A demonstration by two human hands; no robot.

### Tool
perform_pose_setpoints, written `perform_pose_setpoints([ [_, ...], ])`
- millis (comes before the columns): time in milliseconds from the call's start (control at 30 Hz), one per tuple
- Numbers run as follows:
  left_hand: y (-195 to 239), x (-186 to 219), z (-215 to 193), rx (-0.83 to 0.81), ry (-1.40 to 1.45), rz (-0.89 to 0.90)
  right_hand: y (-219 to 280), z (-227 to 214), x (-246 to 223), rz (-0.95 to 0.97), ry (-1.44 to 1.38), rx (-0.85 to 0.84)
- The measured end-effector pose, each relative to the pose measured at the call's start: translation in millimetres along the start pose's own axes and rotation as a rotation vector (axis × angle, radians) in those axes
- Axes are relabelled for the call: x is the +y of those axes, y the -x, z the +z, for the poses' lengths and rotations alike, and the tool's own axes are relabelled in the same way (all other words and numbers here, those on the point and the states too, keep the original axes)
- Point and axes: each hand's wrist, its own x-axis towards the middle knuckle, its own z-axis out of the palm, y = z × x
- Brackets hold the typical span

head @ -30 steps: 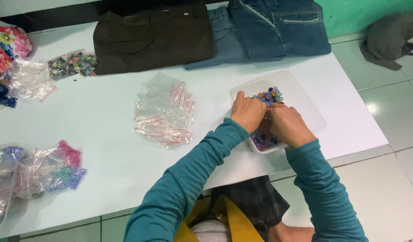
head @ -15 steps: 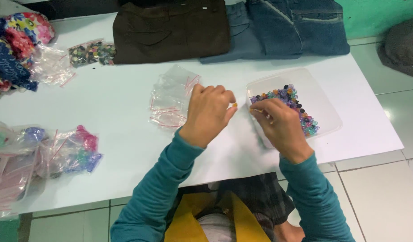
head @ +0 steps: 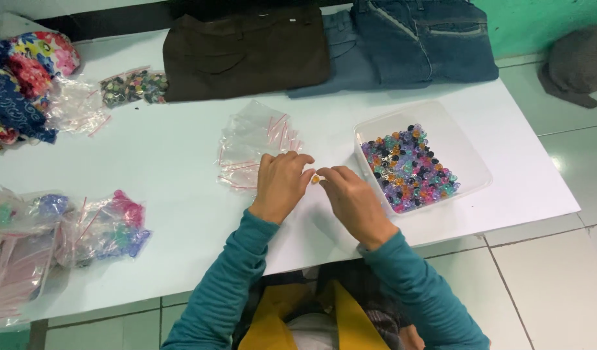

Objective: Picking up small colorful beads from a container and placing them into small plastic bags.

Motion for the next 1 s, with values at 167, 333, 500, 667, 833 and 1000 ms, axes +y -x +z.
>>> perform_pose_setpoints([
  [167,-22.7,41.1,-25.6,0.228,0.135,0.206,-0.2,-83.0,31.8,-0.038,0.162,0.108],
  [333,-62.9,103.8,16.5,0.234,0.012,0.407,-5.5,-111.9,82.9,0.312,0.406,-0.326],
  [500,-98.4,140.9,67.6,-0.139,-0.204,0.406,-9.6,-105.4,99.1,0.51,0.458,-0.591],
  [667,-118.2,136.2,109.3,-0.211,-0.22,0.348,-5.2,-99.4,105.2,0.462,0.495,-0.545],
  [833,-115.5,136.5,107.5,-0.213,-0.238,0.355,1.8,-97.8,106.3,0.389,0.525,-0.491],
  [1000,-114.0,136.8,106.8,-0.231,-0.234,0.356,-1.9,-107.9,86.0,0.517,0.503,-0.459],
])
